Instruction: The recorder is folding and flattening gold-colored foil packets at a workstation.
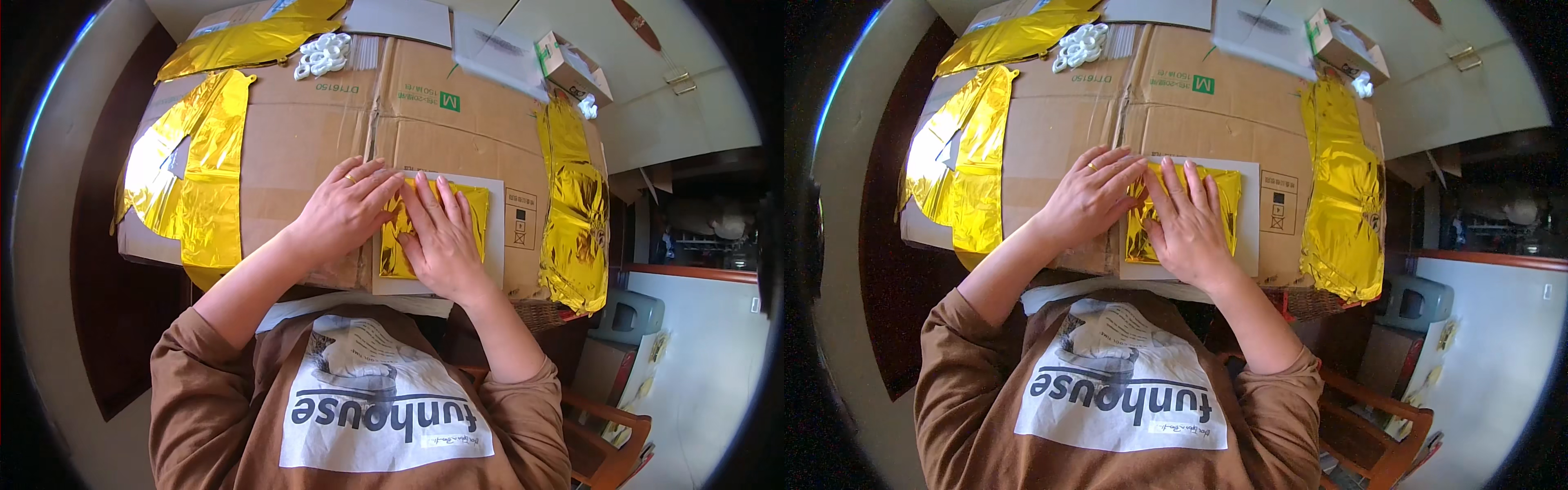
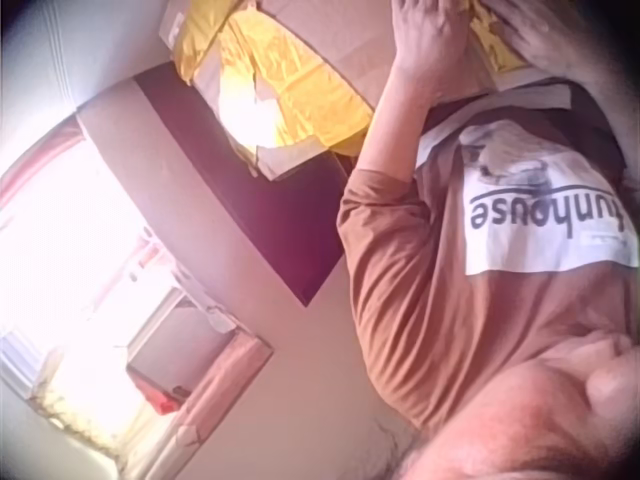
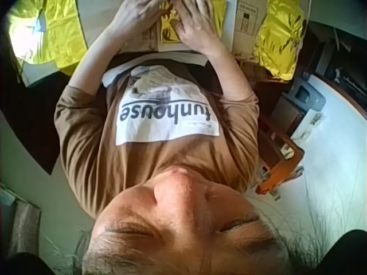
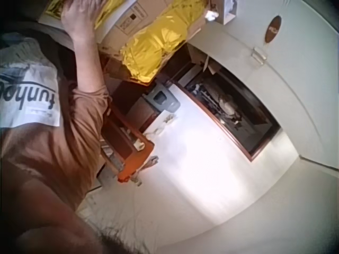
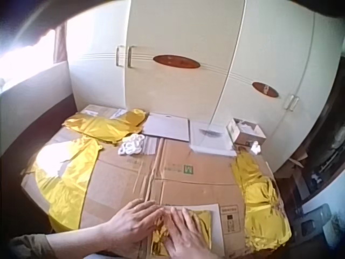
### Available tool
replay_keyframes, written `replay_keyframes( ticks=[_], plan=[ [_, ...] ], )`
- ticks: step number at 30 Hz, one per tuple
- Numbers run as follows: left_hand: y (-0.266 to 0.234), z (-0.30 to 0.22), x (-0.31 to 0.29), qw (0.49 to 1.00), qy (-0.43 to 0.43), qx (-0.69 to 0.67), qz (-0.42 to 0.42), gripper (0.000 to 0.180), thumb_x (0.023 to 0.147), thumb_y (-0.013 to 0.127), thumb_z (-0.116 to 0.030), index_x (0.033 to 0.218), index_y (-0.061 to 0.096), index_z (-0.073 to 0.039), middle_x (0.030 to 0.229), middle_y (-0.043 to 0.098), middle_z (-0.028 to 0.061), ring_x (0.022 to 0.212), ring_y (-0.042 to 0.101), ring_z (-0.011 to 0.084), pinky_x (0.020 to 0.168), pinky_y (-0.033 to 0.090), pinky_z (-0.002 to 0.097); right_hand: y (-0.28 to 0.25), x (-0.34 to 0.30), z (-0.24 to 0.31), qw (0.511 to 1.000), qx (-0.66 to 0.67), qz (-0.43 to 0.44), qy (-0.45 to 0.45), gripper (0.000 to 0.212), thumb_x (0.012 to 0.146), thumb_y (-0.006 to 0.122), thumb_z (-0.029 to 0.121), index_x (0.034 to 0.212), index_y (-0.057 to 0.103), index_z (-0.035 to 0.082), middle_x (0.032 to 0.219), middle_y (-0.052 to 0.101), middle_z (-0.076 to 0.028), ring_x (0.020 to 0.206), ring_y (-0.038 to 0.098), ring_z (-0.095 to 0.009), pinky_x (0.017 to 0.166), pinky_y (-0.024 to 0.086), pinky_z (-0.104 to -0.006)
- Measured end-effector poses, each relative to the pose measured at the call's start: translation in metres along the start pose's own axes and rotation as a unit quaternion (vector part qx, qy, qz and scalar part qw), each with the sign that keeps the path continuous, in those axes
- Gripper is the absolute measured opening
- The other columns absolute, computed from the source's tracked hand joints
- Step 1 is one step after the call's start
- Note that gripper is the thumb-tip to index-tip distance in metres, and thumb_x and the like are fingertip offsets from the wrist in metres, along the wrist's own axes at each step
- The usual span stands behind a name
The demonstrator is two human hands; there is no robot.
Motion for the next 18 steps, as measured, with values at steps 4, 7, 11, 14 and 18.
replay_keyframes(
  ticks=[4, 7, 11, 14, 18],
  plan=[
    [0.005, 0.006, -0.006, 0.999, -0.032, -0.018, 0.015, 0.060, 0.087, 0.072, -0.016, 0.142, 0.052, -0.003, 0.137, 0.062, 0.0137, 0.133, 0.055, 0.0328, 0.116, 0.037, 0.0514, 0.002, 0.000, -0.001, 1.000, -0.013, 0.011, -0.001, 0.068, 0.097, 0.060, 0.032, 0.157, 0.037, 0.011, 0.166, 0.027, -0.017, 0.151, 0.025, -0.044, 0.121, 0.020, -0.0601],
    [0.005, 0.017, -0.007, 0.994, -0.072, -0.074, 0.026, 0.059, 0.089, 0.067, -0.009, 0.145, 0.049, -0.003, 0.138, 0.061, 0.0148, 0.134, 0.054, 0.0335, 0.117, 0.036, 0.0522, 0.002, 0.001, 0.001, 1.000, -0.028, 0.012, -0.002, 0.068, 0.096, 0.060, 0.034, 0.156, 0.038, 0.011, 0.166, 0.027, -0.017, 0.151, 0.026, -0.044, 0.120, 0.021, -0.0603],
    [0.004, 0.022, -0.005, 0.988, -0.094, -0.116, 0.029, 0.058, 0.088, 0.062, -0.001, 0.145, 0.049, -0.003, 0.139, 0.060, 0.0163, 0.135, 0.053, 0.0335, 0.117, 0.036, 0.0521, 0.001, 0.002, 0.002, 0.999, -0.036, 0.006, 0.000, 0.068, 0.096, 0.061, 0.036, 0.156, 0.039, 0.012, 0.166, 0.028, -0.017, 0.149, 0.029, -0.043, 0.119, 0.022, -0.0605],
    [0.006, 0.022, -0.007, 0.992, -0.058, -0.110, 0.034, 0.059, 0.089, 0.062, -0.003, 0.146, 0.047, -0.002, 0.140, 0.060, 0.0170, 0.135, 0.052, 0.0349, 0.117, 0.036, 0.0520, -0.001, 0.004, 0.005, 0.999, -0.039, -0.001, -0.002, 0.067, 0.096, 0.061, 0.037, 0.155, 0.041, 0.012, 0.165, 0.030, -0.017, 0.148, 0.031, -0.043, 0.118, 0.023, -0.0606],
    [0.005, 0.014, -0.009, 0.993, -0.050, -0.091, 0.047, 0.064, 0.089, 0.065, -0.012, 0.148, 0.044, -0.001, 0.145, 0.056, 0.0169, 0.139, 0.048, 0.0359, 0.120, 0.031, 0.0525, 0.001, 0.004, 0.006, 0.999, -0.049, -0.014, 0.000, 0.066, 0.096, 0.061, 0.038, 0.154, 0.043, 0.012, 0.164, 0.031, -0.017, 0.147, 0.032, -0.042, 0.118, 0.022, -0.0605]
  ],
)
Point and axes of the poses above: each hand's wrist, its own x-axis towards the middle knuckle, its own y-axis out of the palm, z = x × y, the point moved 10 cm from there along x, towards the middle knuckle
